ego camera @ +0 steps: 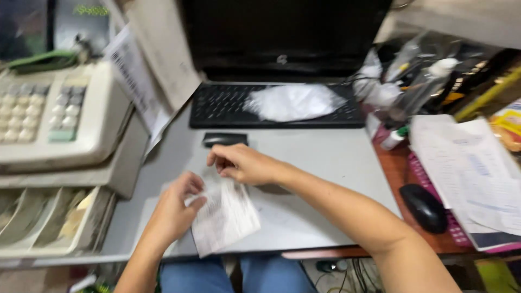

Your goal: Counting coins, organizing snack bags, and cleaning the checkout counter

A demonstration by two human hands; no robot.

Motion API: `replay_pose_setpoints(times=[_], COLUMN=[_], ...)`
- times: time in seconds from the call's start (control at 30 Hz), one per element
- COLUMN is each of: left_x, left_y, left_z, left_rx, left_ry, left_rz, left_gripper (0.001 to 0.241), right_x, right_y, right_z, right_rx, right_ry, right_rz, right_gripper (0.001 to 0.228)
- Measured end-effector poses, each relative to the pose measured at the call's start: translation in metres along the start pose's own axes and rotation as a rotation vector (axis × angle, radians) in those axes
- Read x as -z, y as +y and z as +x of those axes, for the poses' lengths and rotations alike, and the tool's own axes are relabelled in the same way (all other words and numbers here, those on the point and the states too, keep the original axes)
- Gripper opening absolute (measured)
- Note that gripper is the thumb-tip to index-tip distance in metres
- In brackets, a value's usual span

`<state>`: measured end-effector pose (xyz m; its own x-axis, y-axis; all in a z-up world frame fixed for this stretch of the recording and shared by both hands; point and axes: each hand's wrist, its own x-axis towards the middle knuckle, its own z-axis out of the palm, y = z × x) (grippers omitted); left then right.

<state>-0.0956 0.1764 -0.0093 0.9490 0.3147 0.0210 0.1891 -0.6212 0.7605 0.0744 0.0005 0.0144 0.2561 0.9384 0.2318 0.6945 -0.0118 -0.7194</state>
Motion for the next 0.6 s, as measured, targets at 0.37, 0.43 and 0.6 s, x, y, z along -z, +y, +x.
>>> replay_pose_setpoints(times=[0.37,0.43,0.6], left_x=[0.029,0.026,-0.008], left_y=[0.046,0.062,0.09], left_z=[0.186,0.198,0.176], left_rx=[-0.65,-0.671,-0.847], left_ry=[0.509,0.613,0.731], left_rz=[0.113,0.333,0.618], left_gripper=[0.026,0.029,0.056], right_x=[0.11,0.142,0.219], right_y=[0.033,0.026,0.0], right_z=[-0.152,-0.184,-0.236], right_rx=[-0.164,-0.263,-0.534], right_ry=[0.561,0.695,1.158], right_rz=[-0.425,-0.482,-0.565], right_gripper=[0.034,0.033,0.039])
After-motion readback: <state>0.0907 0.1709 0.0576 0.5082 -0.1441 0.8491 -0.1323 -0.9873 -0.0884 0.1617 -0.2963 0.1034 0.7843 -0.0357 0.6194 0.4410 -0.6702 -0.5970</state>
